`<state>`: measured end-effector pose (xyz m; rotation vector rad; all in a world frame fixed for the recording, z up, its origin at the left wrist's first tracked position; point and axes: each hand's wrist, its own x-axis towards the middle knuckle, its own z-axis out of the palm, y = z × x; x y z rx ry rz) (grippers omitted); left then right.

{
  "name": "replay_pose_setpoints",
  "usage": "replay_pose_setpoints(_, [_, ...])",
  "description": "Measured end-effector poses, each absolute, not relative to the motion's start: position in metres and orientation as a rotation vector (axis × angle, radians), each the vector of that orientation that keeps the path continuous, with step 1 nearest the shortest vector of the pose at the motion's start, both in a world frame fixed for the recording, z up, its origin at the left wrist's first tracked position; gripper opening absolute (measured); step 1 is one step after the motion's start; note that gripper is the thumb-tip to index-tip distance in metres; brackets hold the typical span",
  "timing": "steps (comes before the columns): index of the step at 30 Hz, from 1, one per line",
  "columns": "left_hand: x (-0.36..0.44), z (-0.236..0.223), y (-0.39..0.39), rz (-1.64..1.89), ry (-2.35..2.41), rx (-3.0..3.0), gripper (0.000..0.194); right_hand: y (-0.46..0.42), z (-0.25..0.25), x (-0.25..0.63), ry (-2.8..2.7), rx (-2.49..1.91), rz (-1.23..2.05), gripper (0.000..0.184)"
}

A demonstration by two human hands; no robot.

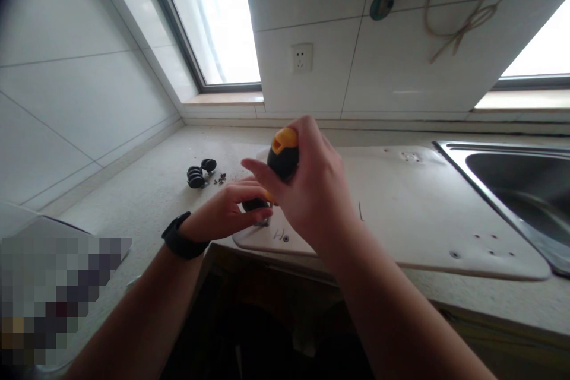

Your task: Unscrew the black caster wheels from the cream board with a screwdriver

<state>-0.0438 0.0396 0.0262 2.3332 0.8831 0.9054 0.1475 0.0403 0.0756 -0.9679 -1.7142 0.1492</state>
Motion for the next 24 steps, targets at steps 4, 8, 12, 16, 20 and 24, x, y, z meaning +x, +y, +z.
replay_pose_setpoints(4, [-0.045, 0.025, 0.039, 0.865, 0.865, 2.167, 0.018, 0.039, 0.084, 0.135, -1.823, -0.98, -0.031, 0.051])
replay_pose_setpoints(8, [-0.048, 0.026, 0.039, 0.868, 0.845, 2.026, 0.015, 0.039, 0.09, 0.125, -1.869, -1.031, -0.115, 0.049])
replay_pose_setpoints(12, [-0.049, 0.026, 0.041, 0.864, 0.824, 1.991, 0.016, 0.04, 0.096, 0.125, -1.89, -1.097, -0.043, 0.046])
replay_pose_setpoints(16, [-0.05, 0.021, 0.043, 0.895, 0.849, 1.954, 0.014, 0.04, 0.105, 0.129, -1.903, -1.105, 0.127, 0.054])
replay_pose_setpoints(20, [-0.051, 0.016, 0.043, 0.907, 0.933, 1.886, 0.018, 0.04, 0.108, 0.134, -1.997, -0.996, 0.378, 0.079])
replay_pose_setpoints(24, [-0.05, 0.015, 0.042, 0.964, 0.982, 1.908, 0.019, 0.042, 0.105, 0.14, -2.015, -0.89, 0.58, 0.084])
